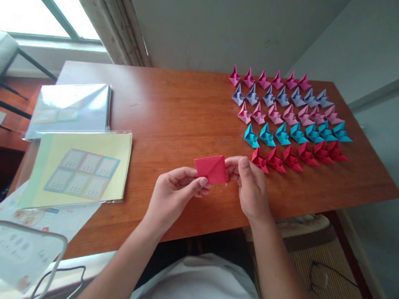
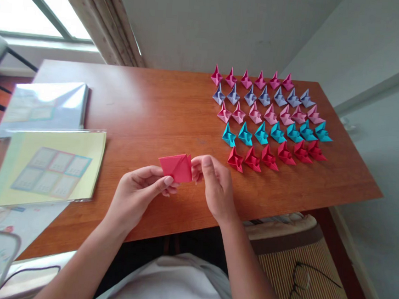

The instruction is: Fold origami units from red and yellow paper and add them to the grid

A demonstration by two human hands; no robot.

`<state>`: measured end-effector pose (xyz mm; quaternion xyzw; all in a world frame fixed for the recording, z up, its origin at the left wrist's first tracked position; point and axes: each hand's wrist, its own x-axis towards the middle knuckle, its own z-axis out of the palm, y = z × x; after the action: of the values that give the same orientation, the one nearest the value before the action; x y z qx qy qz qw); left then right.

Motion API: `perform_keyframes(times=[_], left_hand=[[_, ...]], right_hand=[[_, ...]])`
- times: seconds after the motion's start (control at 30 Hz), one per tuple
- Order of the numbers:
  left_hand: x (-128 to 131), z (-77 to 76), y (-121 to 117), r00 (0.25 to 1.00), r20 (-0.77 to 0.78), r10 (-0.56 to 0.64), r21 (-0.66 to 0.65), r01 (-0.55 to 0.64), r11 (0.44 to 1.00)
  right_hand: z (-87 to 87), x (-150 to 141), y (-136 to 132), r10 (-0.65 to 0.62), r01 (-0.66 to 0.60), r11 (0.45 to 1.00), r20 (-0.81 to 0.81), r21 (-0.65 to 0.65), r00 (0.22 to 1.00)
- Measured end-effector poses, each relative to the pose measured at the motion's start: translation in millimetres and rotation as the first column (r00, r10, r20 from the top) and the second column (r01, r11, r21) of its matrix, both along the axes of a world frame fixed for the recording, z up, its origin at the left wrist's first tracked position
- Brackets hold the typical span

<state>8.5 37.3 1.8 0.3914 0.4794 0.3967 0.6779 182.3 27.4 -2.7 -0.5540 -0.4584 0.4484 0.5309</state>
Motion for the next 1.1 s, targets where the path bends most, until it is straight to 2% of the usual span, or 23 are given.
perform_keyframes(times=[0.1,0.27,0.33,0.43,0.5,0.6,0.73,0.93,1.1], left_hand=[[1,0.1,0,1.0,0.003,0.016,0.001,-0.016,1.0],[0,0.5,0,1.0,0.028,-0.003,-0.007,0.003,1.0],[0,0.9,0,0.999,0.034,-0.019,-0.012,0.02,1.0],[0,0.9,0,0.998,0.039,-0.05,-0.013,0.051,0.999],[0,0.6,1,0.998,0.032,-0.061,-0.004,0.061,0.998],[0,0.0,2,0.998,0.021,-0.053,0.015,0.053,0.998],[-1,0.6,3,0.997,0.029,-0.073,0.017,0.073,0.997],[-3,2.9,2,0.979,0.075,-0.188,0.009,0.188,0.982],[-3,1.1,3,0.98,0.1,-0.173,-0.022,0.176,0.984]], right_hand=[[-0.3,0,-6,0.068,-0.068,0.998,0.105,0.002,0.992],[4.1,-2,-5,0.02,-0.035,0.998,0.252,0.055,0.967],[5.3,-2,-4,-0.01,-0.035,0.993,0.369,0.116,0.929],[6.5,-1,-3,-0.088,-0.059,0.969,0.563,0.238,0.822],[6.8,0,-3,-0.107,-0.082,0.958,0.608,0.274,0.787],[6.5,1,-2,-0.046,-0.1,0.968,0.549,0.232,0.835],[4.4,-2,2,0.004,-0.084,0.976,0.369,0.201,0.929],[5.0,-4,7,0.039,-0.116,0.969,0.327,0.219,0.944],[3.8,0,9,0.151,-0.178,0.975,0.192,0.136,0.97]])
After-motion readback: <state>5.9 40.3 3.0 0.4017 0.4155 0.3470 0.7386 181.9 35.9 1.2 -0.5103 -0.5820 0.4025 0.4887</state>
